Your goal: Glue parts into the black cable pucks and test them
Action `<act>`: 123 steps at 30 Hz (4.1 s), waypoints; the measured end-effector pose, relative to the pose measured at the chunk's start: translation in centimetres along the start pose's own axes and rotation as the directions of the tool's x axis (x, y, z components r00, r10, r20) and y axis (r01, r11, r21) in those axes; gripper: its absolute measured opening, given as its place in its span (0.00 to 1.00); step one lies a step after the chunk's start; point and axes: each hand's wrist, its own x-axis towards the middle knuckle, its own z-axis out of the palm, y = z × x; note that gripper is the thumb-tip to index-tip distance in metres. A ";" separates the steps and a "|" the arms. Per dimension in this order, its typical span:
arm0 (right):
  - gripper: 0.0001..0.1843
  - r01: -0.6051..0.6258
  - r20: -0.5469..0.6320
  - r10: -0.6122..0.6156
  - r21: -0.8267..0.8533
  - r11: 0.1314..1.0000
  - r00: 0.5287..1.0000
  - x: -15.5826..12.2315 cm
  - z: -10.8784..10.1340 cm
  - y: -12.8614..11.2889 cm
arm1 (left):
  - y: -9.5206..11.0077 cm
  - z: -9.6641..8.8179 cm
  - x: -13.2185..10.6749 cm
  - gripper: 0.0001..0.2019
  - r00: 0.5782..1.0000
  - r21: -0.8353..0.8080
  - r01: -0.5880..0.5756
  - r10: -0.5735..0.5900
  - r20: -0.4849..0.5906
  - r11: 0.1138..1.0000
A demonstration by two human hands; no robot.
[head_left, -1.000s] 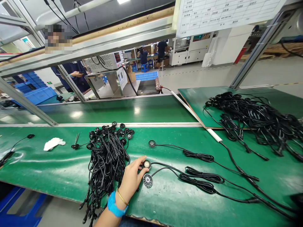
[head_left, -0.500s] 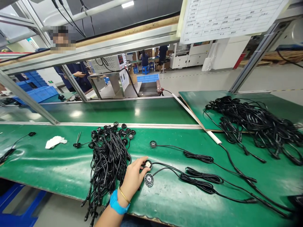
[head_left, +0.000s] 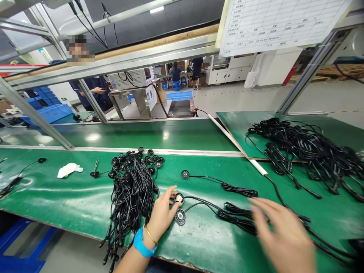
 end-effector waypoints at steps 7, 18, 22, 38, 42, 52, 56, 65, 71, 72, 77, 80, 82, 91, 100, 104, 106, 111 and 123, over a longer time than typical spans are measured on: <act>0.08 0.426 0.528 -0.451 0.177 0.887 0.719 5.9 11.8 -9.6 | -0.3 -1.0 0.5 0.30 0.997 -0.025 0.063 -0.062 0.043 0.998; 0.09 0.387 0.660 -0.444 0.242 0.890 0.606 6.6 12.1 -9.0 | -1.2 -0.9 0.7 0.27 0.998 0.126 0.008 -0.016 0.062 0.992; 0.08 0.330 0.646 -0.433 0.282 0.901 0.628 6.5 12.0 -8.7 | -1.4 -1.0 0.7 0.27 0.997 0.171 -0.059 0.050 0.057 0.984; 0.10 0.105 0.598 -0.410 0.477 0.872 0.688 5.2 12.3 -8.1 | 1.5 -0.6 -0.6 0.04 0.999 0.042 -0.043 0.042 0.009 0.998; 0.10 0.080 0.592 -0.395 0.486 0.870 0.702 4.8 12.5 -8.0 | 1.2 -0.3 -1.0 0.04 0.999 -0.011 -0.047 0.047 0.014 0.999; 0.12 0.104 0.546 -0.433 0.531 0.841 0.717 4.7 12.5 -7.9 | 1.1 -0.2 -0.9 0.08 1.000 0.017 0.020 -0.021 0.012 1.000; 0.12 0.060 0.554 -0.414 0.546 0.835 0.723 4.5 12.5 -7.9 | 1.5 -0.3 -1.2 0.09 0.999 0.041 0.034 -0.035 0.013 0.999; 0.11 0.056 0.587 -0.420 0.537 0.842 0.693 3.4 12.7 -7.1 | 1.3 0.5 -1.8 0.13 0.998 0.038 0.056 -0.056 0.018 0.998; 0.07 0.247 0.491 -0.505 0.498 0.831 0.710 3.3 12.5 -7.0 | 1.4 0.3 -1.7 0.15 0.997 -0.032 0.062 -0.061 0.053 0.998; 0.07 0.259 0.481 -0.510 0.495 0.829 0.713 3.3 12.5 -7.0 | 1.5 0.2 -1.7 0.15 0.996 -0.032 0.061 -0.059 0.062 0.998; 0.05 0.293 0.441 -0.518 0.482 0.826 0.733 3.6 12.3 -7.3 | 1.8 -0.2 -1.6 0.14 0.996 -0.018 0.041 -0.040 0.082 0.999; 0.06 0.372 0.403 -0.562 0.459 0.807 0.722 3.7 12.3 -7.3 | 1.8 -0.3 -1.6 0.14 0.995 0.007 0.034 -0.035 0.090 0.999; 0.07 0.439 0.380 -0.601 0.433 0.787 0.704 3.8 12.2 -7.5 | 1.7 -0.3 -1.6 0.14 0.994 0.036 0.024 -0.027 0.103 0.999; 0.10 -0.043 0.440 -0.200 0.483 0.875 0.875 5.6 11.1 -7.7 | 1.9 -0.6 -1.4 0.19 0.994 0.074 0.022 -0.030 0.109 0.997; 0.27 -0.896 0.758 0.478 0.394 0.206 0.443 5.2 12.2 -4.9 | 1.2 -0.1 -1.7 0.09 0.984 0.146 -0.156 0.141 0.112 0.977; 0.25 -0.922 0.828 0.410 0.375 0.101 0.382 5.7 11.5 -5.8 | 0.7 0.3 -1.7 0.11 0.979 0.180 -0.193 0.177 0.102 0.964; 0.25 -0.929 0.853 0.378 0.366 0.059 0.360 5.9 11.2 -6.1 | 0.6 0.5 -1.7 0.11 0.978 0.194 -0.198 0.181 0.105 0.961; 0.28 -0.921 0.839 0.397 0.385 0.049 0.372 6.0 11.2 -5.8 | 1.1 -0.1 -2.0 0.07 0.980 0.197 -0.174 0.151 0.130 0.965; 0.28 -0.739 0.463 0.601 0.568 0.363 0.651 6.2 12.0 -3.1 | 5.6 1.2 9.0 0.25 0.986 0.303 -0.139 0.102 0.136 0.943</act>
